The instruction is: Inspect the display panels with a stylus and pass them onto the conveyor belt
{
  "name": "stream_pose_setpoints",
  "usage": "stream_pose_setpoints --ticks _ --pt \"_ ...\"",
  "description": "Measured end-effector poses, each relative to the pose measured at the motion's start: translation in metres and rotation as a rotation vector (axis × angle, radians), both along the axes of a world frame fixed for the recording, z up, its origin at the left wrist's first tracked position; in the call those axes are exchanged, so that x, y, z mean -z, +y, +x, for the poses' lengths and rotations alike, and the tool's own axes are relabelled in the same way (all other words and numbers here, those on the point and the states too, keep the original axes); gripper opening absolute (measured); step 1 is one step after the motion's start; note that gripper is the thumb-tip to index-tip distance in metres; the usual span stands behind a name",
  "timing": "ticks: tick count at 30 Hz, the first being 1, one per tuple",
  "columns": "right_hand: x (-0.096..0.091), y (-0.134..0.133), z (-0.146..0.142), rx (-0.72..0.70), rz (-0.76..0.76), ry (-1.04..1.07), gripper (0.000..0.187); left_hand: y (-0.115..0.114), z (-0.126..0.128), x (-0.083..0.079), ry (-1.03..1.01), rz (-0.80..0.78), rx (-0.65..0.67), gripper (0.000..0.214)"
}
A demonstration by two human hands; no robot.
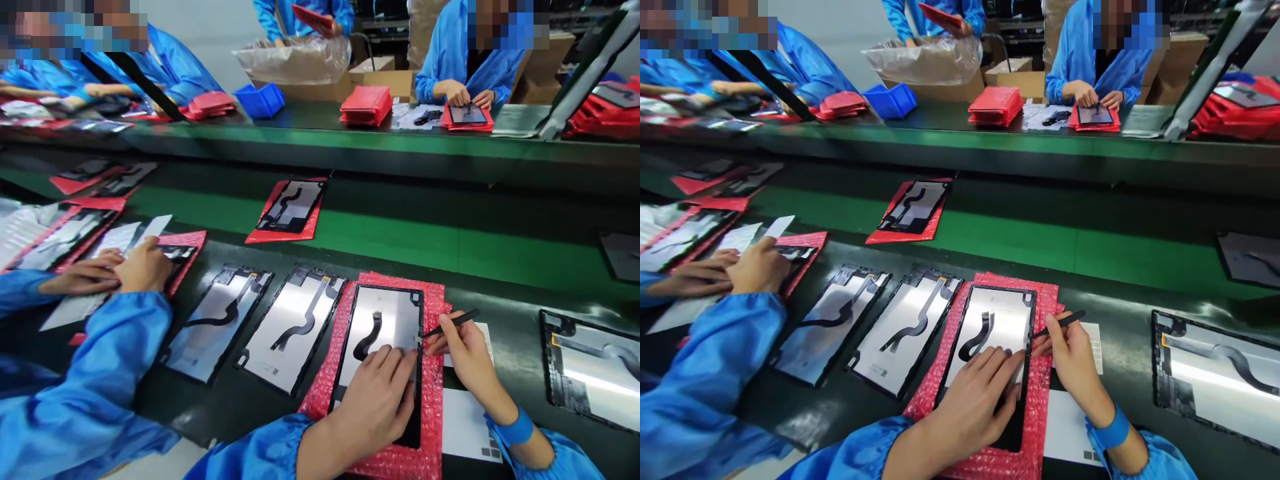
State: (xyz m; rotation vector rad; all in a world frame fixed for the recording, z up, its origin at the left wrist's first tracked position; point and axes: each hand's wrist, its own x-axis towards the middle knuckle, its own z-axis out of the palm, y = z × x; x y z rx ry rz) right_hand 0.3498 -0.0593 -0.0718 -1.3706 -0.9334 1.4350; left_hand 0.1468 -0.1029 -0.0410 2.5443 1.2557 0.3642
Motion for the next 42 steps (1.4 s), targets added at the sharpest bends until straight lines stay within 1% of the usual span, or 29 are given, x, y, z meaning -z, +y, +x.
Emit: stream_pose_setpoints --ticks 2,6,13,24,28,33,39,42 --pt "0.004 -0.001 0.000 -0.015 -0.024 0.020 0.049 0.003 -0.001 0.002 0.015 0.015 0.017 0.049" --pt "0.006 -0.004 -0.002 -0.017 -0.040 0.031 0.048 0.002 -0.004 0.003 0.023 -0.009 0.034 0.053" --pt "0.002 -0.005 -0.003 -0.041 -0.049 0.014 0.048 0.001 -0.007 0.001 0.086 0.009 0.061 0.055" --pt "-0.005 -0.004 -0.004 -0.054 -0.052 -0.054 0.049 0.005 -0.010 -0.005 0.122 0.004 0.105 0.061" --pt "-0.005 -0.005 -0.004 -0.054 -0.042 -0.043 0.048 0.004 -0.007 -0.003 0.163 0.027 0.109 0.067" --pt "-0.006 -0.005 -0.003 -0.043 -0.042 -0.057 0.049 0.004 -0.002 -0.002 0.161 0.050 0.092 0.064" --pt "-0.006 -0.004 -0.003 -0.044 -0.040 -0.069 0.052 0.005 -0.003 0.000 0.161 0.043 0.088 0.068" --pt "-0.005 -0.005 -0.003 -0.046 -0.034 -0.087 0.050 0.005 -0.004 0.000 0.156 0.043 0.086 0.068"
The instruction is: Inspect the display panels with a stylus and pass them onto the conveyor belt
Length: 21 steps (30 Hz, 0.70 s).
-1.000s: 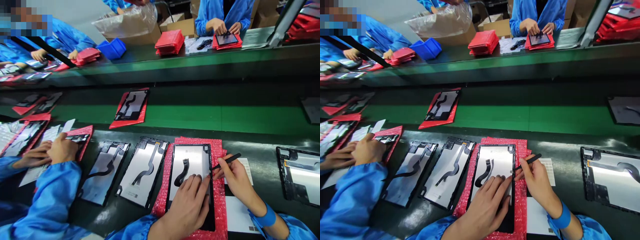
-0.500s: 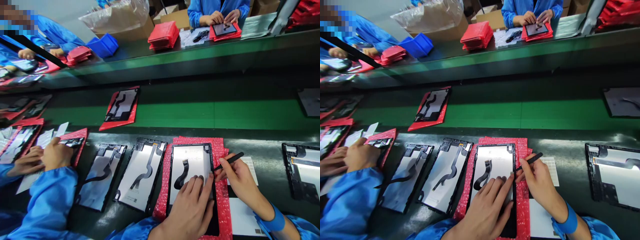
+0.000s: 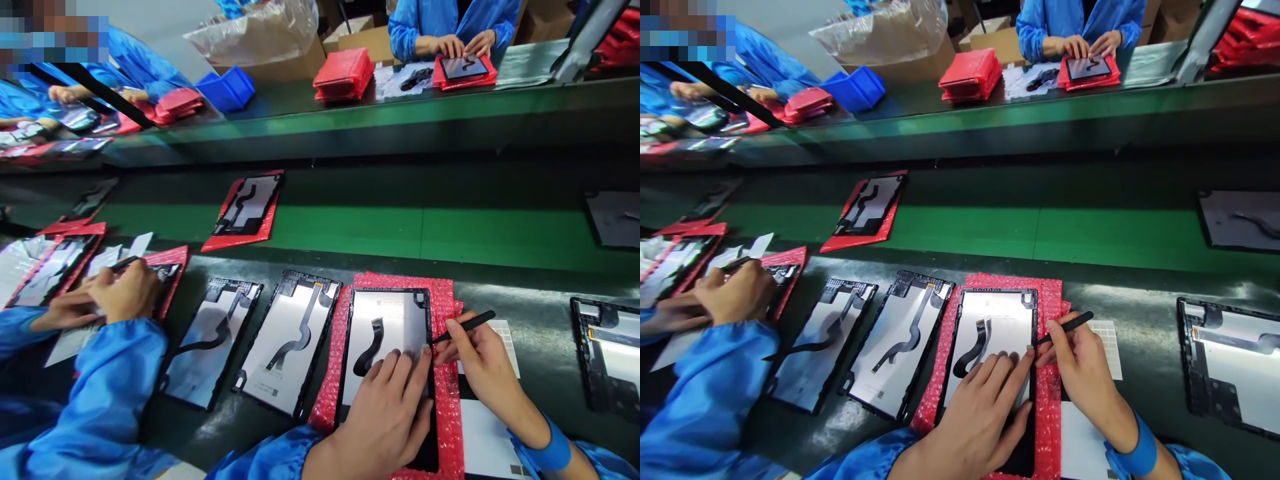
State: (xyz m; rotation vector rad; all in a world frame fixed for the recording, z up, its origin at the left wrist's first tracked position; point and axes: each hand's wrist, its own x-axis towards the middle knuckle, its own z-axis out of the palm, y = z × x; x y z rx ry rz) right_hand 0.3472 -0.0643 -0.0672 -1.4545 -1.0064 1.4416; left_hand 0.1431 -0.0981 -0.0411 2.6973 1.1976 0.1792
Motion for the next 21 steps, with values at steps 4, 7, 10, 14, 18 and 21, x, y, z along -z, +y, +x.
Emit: stream_pose_setpoints --ticks 4,7,10,14,18,21 --pt "0.002 -0.002 0.001 0.000 0.015 -0.030 0.049 0.000 0.002 0.000 -0.006 -0.009 -0.004 0.065" --pt "0.003 -0.002 0.001 -0.003 0.023 -0.034 0.049 0.001 0.004 0.000 -0.018 -0.021 -0.015 0.064" --pt "0.004 -0.001 0.000 0.001 0.021 -0.027 0.050 0.002 0.004 0.000 -0.047 -0.022 -0.031 0.063" --pt "0.002 0.002 0.002 0.063 -0.013 0.089 0.051 0.005 0.002 -0.001 -0.088 -0.058 -0.046 0.063" --pt "-0.003 0.002 0.023 0.146 0.011 0.091 0.051 0.012 -0.004 -0.003 -0.161 -0.132 -0.028 0.065" --pt "-0.001 -0.004 0.048 0.186 0.075 -0.018 0.048 0.017 -0.006 -0.004 -0.192 -0.166 -0.026 0.066"
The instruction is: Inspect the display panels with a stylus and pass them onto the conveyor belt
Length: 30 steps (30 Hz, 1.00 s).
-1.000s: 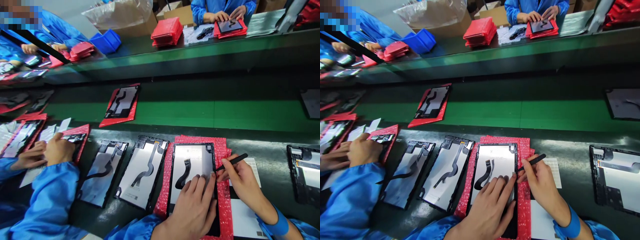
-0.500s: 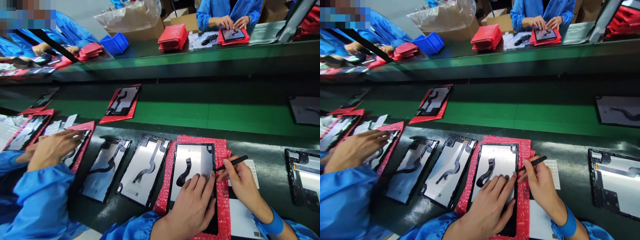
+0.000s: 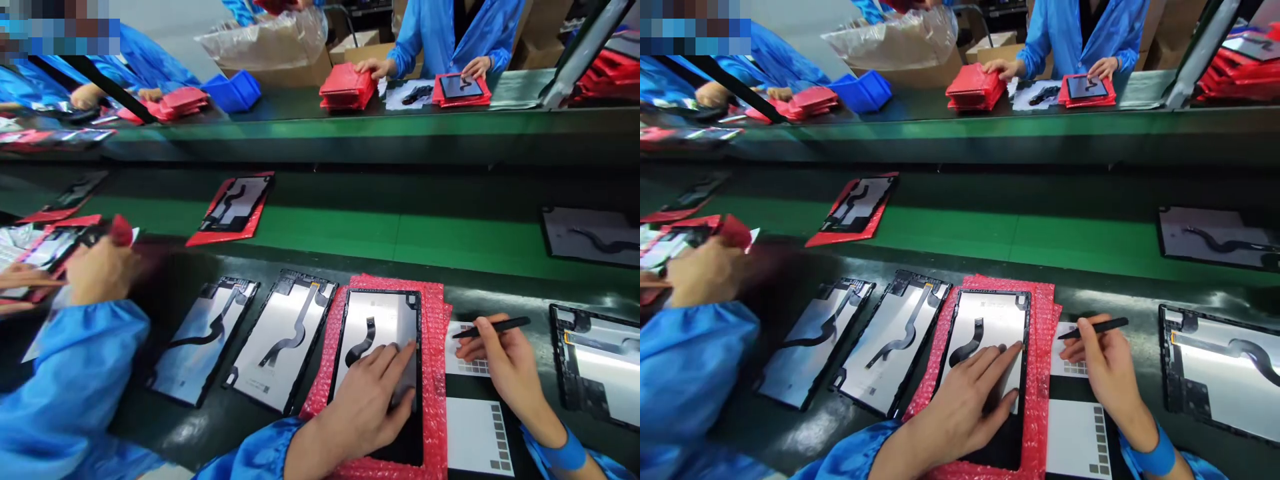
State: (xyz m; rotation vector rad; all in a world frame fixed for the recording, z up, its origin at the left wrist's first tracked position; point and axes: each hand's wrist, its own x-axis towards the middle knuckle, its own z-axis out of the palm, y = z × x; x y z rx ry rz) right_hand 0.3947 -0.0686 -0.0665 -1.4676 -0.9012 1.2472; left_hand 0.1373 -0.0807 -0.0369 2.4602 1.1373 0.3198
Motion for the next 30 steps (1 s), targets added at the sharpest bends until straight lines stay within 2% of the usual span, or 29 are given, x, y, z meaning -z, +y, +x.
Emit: stream_pose_setpoints --ticks 3,6,9,14,17,21,30 --pt "0.006 -0.014 0.021 -0.008 0.006 -0.089 0.043 0.001 0.001 -0.001 0.038 0.042 0.008 0.062" --pt "0.009 -0.027 0.031 -0.072 0.024 -0.186 0.037 0.000 0.005 -0.003 0.092 0.096 0.013 0.056" --pt "0.007 -0.031 0.030 -0.146 0.098 -0.322 0.034 0.000 0.010 -0.004 0.123 0.162 0.005 0.052" --pt "0.001 -0.023 0.023 -0.212 0.209 -0.470 0.025 0.000 0.020 -0.006 0.203 0.255 0.015 0.041" --pt "-0.002 -0.020 0.022 -0.234 0.206 -0.484 0.025 -0.002 0.023 -0.007 0.256 0.262 0.022 0.044" --pt "-0.003 -0.018 0.023 -0.250 0.151 -0.467 0.027 -0.006 0.020 -0.004 0.180 0.185 0.012 0.049" --pt "-0.004 -0.014 0.025 -0.253 -0.008 -0.328 0.041 -0.004 0.017 0.001 0.208 0.117 0.039 0.053"
